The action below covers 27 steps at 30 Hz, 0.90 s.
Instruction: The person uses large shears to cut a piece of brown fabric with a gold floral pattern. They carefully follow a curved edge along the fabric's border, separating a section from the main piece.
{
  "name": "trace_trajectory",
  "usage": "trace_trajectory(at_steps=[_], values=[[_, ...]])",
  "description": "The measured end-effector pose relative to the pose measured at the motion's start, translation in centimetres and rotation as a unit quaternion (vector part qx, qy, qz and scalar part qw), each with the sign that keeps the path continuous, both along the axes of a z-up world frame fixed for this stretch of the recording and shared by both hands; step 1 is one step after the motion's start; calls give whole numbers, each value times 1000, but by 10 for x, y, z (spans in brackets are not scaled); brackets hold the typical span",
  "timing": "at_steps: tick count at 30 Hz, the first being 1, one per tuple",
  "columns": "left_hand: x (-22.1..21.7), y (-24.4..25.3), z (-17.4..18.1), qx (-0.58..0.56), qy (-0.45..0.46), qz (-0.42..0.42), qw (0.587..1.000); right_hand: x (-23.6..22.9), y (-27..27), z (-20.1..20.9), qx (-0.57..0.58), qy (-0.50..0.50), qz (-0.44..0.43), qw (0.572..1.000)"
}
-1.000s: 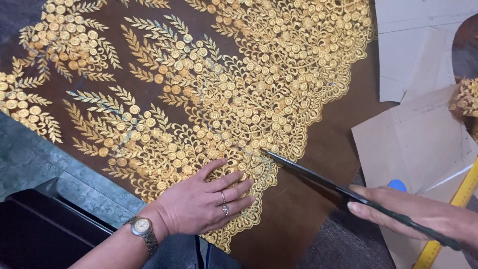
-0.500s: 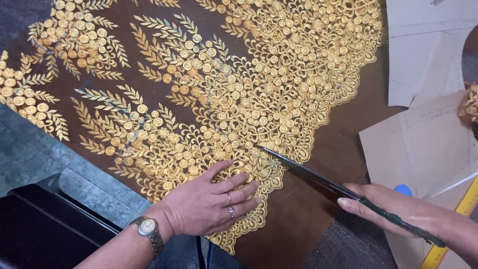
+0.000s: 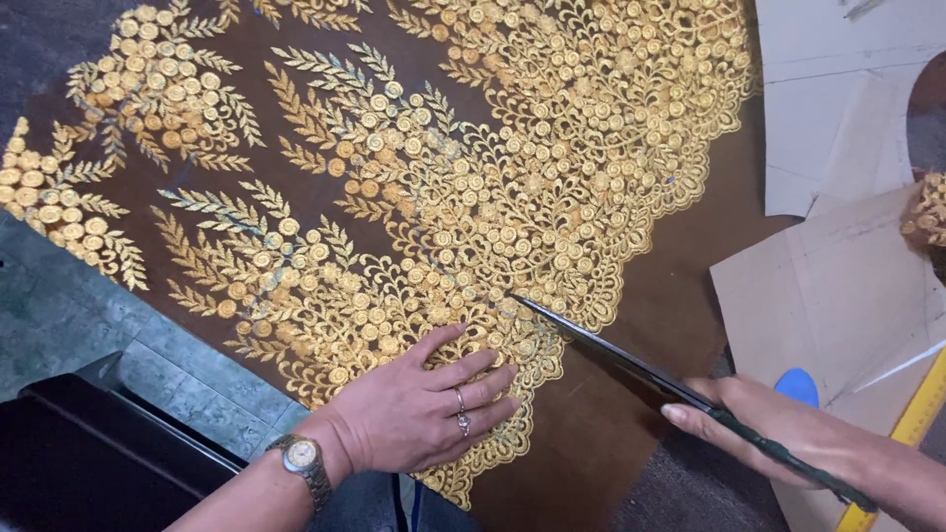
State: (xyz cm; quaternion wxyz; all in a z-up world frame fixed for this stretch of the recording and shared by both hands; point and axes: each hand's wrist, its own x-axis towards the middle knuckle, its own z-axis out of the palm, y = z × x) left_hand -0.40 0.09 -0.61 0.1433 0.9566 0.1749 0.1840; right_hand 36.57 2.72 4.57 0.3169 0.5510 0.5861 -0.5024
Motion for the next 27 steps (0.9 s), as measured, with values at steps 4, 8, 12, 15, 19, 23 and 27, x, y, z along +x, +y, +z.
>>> trace_trajectory(at_steps=[4,8,12,15,19,23,27], values=[[0,-1,-1,1,-4,1,1000,-12,9,26,-76,25,-10,997],[0,-1,0,0,-16,6,1000,-9,3,24,-57,-89,-23,994],[0,-1,1,-6,-11,8,1000,-35,11,13,-10,8,31,999],[0,-1,2,-12,-21,11,1000,-43,12,7,-2,15,3,1000],[-1,0,2,-4,-19,9,1000,-38,7,-3,19,17,-11,1000],[-1,0,1,3,-11,8,1000,-46,4,2,15,20,-40,999],[-2,0,2,-3,-9,10,1000,-39,-3,-7,42,38,-44,997]])
